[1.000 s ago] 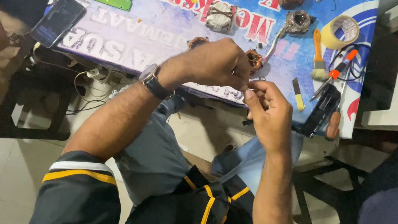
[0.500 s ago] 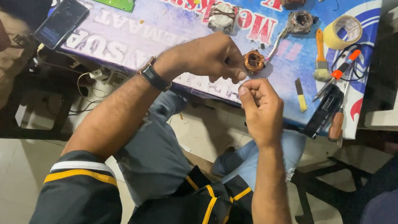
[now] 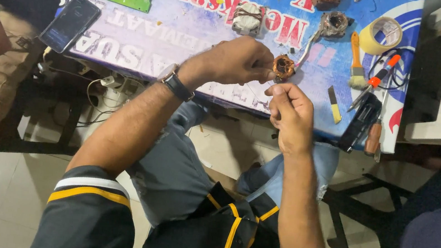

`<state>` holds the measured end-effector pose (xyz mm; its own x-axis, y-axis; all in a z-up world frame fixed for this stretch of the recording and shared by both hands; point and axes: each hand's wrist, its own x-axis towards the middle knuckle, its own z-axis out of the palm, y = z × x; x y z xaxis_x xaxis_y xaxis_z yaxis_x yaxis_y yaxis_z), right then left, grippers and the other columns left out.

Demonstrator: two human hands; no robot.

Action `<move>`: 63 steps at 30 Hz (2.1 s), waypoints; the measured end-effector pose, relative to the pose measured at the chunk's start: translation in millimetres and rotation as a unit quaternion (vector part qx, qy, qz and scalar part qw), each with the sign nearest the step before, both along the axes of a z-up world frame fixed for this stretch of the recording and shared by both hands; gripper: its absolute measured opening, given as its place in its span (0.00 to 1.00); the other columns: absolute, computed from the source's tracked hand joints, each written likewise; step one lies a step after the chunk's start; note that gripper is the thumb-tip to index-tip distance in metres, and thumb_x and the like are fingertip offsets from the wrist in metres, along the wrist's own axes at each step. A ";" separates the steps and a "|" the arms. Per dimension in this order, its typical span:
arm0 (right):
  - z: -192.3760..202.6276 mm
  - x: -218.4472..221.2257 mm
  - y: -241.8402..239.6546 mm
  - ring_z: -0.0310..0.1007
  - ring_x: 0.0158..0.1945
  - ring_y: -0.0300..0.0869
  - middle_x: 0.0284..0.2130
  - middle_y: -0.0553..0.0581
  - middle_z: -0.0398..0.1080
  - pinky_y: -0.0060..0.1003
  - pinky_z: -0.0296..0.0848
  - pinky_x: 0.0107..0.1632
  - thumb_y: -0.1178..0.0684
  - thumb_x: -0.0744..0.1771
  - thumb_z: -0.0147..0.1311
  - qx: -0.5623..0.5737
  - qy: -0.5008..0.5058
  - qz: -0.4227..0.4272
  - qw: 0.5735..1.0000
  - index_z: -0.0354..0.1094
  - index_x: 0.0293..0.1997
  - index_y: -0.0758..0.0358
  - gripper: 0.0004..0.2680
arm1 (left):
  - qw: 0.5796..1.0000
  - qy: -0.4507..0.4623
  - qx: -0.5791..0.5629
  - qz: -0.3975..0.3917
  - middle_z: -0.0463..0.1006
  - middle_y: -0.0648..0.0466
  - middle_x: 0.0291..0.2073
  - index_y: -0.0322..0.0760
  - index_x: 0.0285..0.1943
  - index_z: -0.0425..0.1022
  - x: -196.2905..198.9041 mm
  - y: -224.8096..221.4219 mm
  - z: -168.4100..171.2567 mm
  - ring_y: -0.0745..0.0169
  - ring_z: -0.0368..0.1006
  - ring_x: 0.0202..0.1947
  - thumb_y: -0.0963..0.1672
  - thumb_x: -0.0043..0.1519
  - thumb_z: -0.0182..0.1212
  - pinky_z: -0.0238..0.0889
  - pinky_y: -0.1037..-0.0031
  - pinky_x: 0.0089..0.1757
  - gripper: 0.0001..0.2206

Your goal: Inspecting and repairing copper wire coils using pliers on a workbench.

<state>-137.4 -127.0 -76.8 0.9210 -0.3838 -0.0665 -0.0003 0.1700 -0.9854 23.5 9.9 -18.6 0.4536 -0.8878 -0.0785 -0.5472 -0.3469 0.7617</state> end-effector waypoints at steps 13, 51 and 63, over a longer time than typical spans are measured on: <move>-3.2 1.4 1.4 0.53 0.17 0.32 0.10 0.47 0.56 0.23 0.57 0.27 0.58 0.69 0.55 -0.296 -0.020 -0.012 0.955 0.76 0.37 0.59 0.04 | 0.996 -0.046 -0.067 0.022 0.81 0.49 0.25 0.44 0.32 0.81 1.5 -9.6 -36.3 0.42 0.80 0.32 0.46 0.60 0.62 0.71 0.57 0.35 0.06; -116.6 95.8 40.4 0.62 0.20 0.34 0.23 0.49 0.69 0.29 0.61 0.23 0.59 0.68 0.48 -0.093 0.171 0.018 0.981 0.71 0.33 0.60 0.06 | 0.967 -0.017 0.230 0.106 0.82 0.55 0.25 0.44 0.44 0.84 77.7 22.1 -111.4 0.64 0.76 0.27 0.39 0.64 0.50 0.68 0.69 0.30 0.13; -103.0 92.0 44.4 0.58 0.18 0.35 0.13 0.49 0.62 0.31 0.58 0.25 0.56 0.68 0.49 -0.119 0.183 0.024 0.975 0.71 0.31 0.58 0.06 | 0.966 -0.045 0.239 0.084 0.83 0.53 0.39 0.46 0.47 0.85 79.1 22.9 -114.5 0.58 0.77 0.32 0.39 0.66 0.53 0.71 0.70 0.31 0.13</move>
